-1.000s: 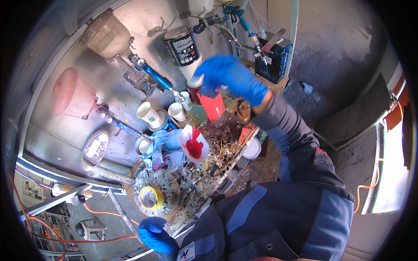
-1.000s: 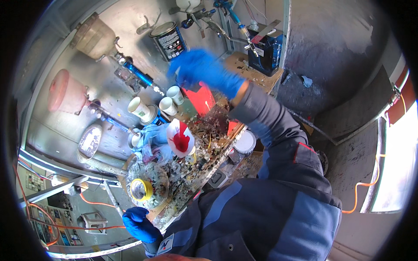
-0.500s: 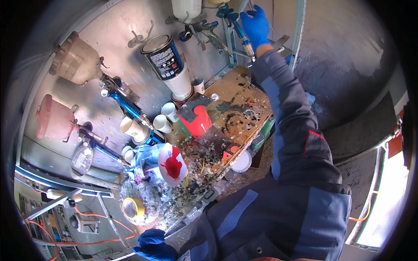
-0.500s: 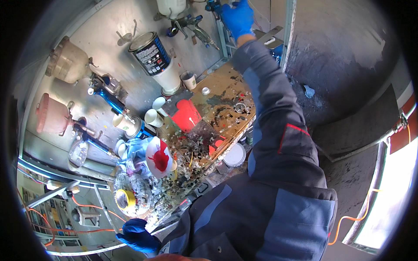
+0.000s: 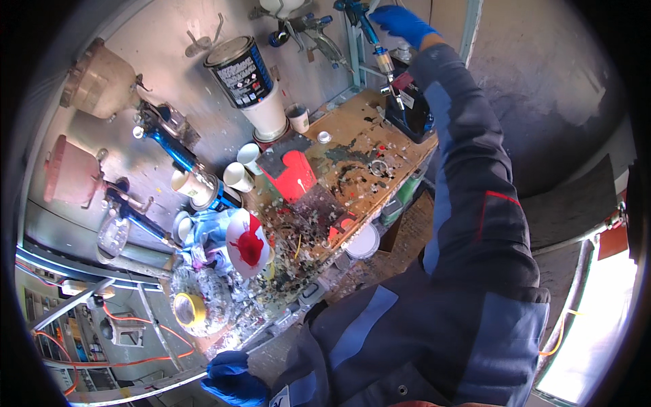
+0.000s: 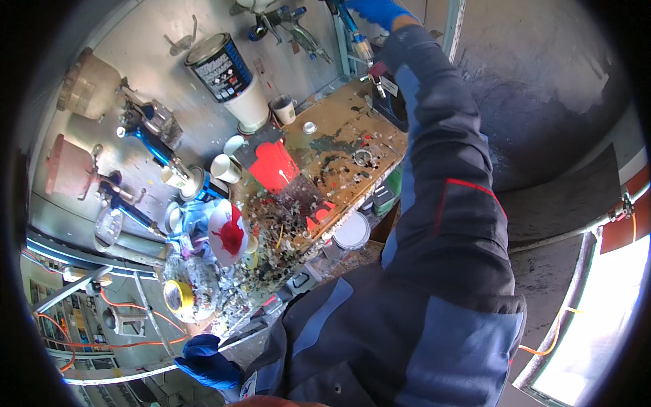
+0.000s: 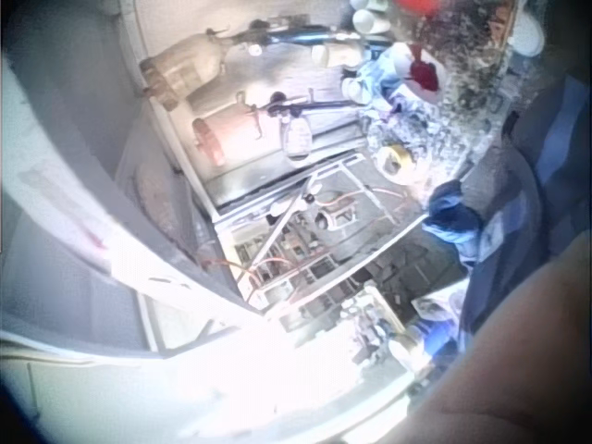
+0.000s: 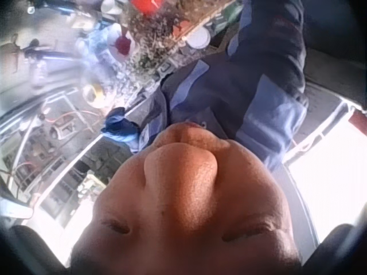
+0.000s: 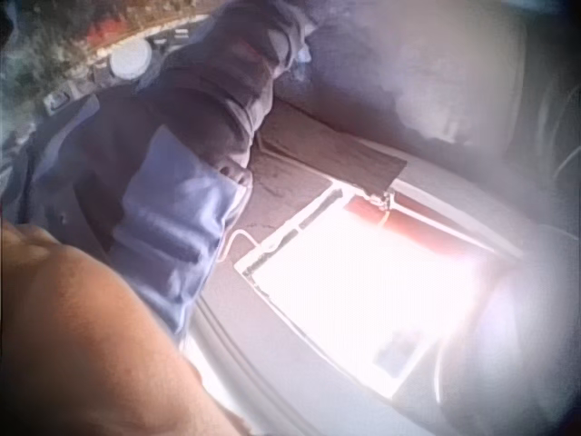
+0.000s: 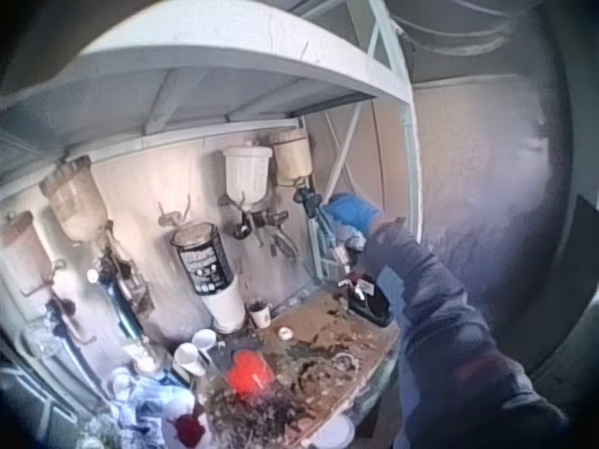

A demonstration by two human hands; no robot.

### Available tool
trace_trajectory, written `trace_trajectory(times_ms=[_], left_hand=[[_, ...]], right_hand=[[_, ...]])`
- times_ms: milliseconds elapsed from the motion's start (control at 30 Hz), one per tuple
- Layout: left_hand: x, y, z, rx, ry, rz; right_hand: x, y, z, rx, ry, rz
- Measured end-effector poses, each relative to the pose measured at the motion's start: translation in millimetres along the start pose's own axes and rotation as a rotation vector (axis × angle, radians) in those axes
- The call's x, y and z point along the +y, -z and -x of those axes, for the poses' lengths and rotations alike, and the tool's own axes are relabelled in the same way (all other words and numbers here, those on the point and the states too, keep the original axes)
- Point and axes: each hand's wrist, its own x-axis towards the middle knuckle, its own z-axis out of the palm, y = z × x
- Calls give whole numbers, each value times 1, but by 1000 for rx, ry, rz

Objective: The person mixes pink paint in a small container using a brush, then pours the paint into a spray gun cup. They wipe the cup with a cloth and handle a white cup and a large paint can during the process.

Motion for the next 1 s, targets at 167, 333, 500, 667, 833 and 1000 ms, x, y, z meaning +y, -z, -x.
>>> trace_trajectory(times_ms=[167, 333, 500, 667, 833, 1000], left_hand=[[0, 10, 5, 80, 51, 4], [-9, 6, 0, -22, 27, 47], [-10, -15, -11, -40, 38, -13], [-7, -17, -13, -131, 66, -64], [-8, -1, -5, -118, 156, 50], [-8, 26, -2, -238, 136, 122]], right_hand=[[25, 77, 50, -51, -75, 406], [42, 92, 88, 57, -139, 951], [29, 63, 87, 205, -414, 849], [51, 60, 73, -275, -343, 1074], [126, 104, 41, -506, -226, 1071], [129, 127, 44, -140, -503, 159]])
